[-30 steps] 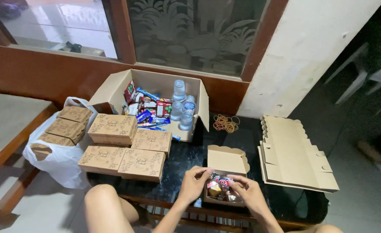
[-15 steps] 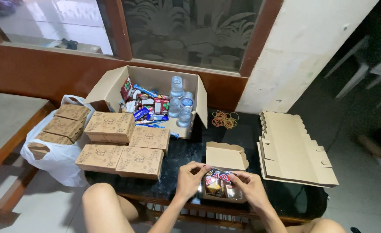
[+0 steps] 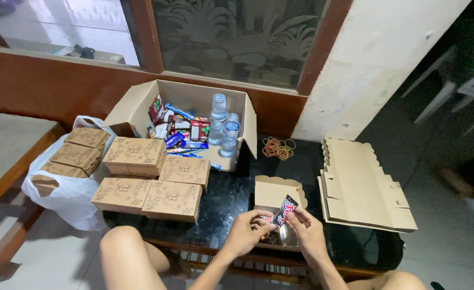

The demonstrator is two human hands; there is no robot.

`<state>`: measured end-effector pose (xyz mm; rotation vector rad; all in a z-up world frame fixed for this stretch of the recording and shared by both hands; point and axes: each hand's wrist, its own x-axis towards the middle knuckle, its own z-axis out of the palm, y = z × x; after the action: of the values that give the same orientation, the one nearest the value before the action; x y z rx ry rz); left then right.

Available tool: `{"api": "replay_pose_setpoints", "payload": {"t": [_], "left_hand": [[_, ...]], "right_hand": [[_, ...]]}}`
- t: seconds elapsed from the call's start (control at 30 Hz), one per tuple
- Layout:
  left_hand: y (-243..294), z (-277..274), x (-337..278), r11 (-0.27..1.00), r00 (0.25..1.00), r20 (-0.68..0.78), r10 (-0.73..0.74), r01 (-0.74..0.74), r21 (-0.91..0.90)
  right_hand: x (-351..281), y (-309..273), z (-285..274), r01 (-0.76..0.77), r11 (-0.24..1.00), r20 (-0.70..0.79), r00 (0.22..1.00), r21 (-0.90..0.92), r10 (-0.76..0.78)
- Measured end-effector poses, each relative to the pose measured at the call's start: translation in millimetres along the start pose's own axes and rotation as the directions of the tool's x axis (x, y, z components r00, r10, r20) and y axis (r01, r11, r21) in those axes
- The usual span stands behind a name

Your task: Folding a cardboard box and packing it with snack packets and water bottles.

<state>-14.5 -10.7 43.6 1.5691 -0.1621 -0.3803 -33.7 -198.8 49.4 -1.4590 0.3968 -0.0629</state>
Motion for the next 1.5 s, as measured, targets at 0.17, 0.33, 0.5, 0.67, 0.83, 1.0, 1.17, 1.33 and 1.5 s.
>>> {"api": "replay_pose_setpoints", "payload": {"t": [0.17, 0.33, 0.5, 0.67, 0.83, 1.0, 1.17, 1.33, 1.5], "left_hand": [[8.3, 3.7, -9.1, 0.995, 0.999, 0.0, 0.035, -0.035, 0.097], [16.9, 2.8, -12.8, 0.984, 0.999, 0.0, 0.032, -0.031, 0.175], [5.1, -4.1, 1.5, 0.985, 0.97, -0.176, 0.17, -0.162, 0.06], [-6.9, -11.2, 10.4, 0.98, 0.942, -0.268, 0.201, -0.193, 0.055], [-7.5, -14.5, 15.5, 0.986, 0.935, -0.314, 0.165, -0.166, 0.024], [-5.3, -15.2, 12.1, 0.988, 0.95, -0.302, 0.084, -0.118, -0.096], [0.4, -12.6, 9.3, 0.996, 0.959, -0.268, 0.088, -0.088, 0.013], [-6.5, -6.8, 9.5, 0.994, 0.962, -0.256, 0.095, -0.079, 0.071], [-27.2, -0.1, 13.7, 0.875, 0.955, -0.095, 0.282, -0.216, 0.434]], "right_hand": [[-7.0, -11.1, 4.9, -0.019, 0.99, 0.159, 0.986, -0.136, 0.041], [-8.0, -14.1, 0.8, 0.126, 0.959, 0.295, 0.954, -0.254, -0.048], [0.4, 4.3, -5.8, 0.245, 0.897, 0.435, 0.898, -0.369, -0.067], [-7.3, -8.2, 3.6, 0.159, 0.928, 0.397, 0.918, -0.337, -0.013], [-10.2, -25.8, 3.8, 0.099, 0.934, 0.361, 0.932, -0.345, 0.035], [4.7, -3.0, -4.5, 0.117, 0.946, 0.163, 0.984, -0.302, -0.069], [8.1, -3.9, -10.2, 0.105, 0.927, 0.125, 0.99, -0.36, -0.063], [-4.4, -9.8, -2.9, 0.141, 0.854, 0.17, 0.983, -0.501, -0.063], [-4.3, 5.4, 1.2, 0.241, 0.696, 0.243, 0.965, -0.676, -0.098]]}}
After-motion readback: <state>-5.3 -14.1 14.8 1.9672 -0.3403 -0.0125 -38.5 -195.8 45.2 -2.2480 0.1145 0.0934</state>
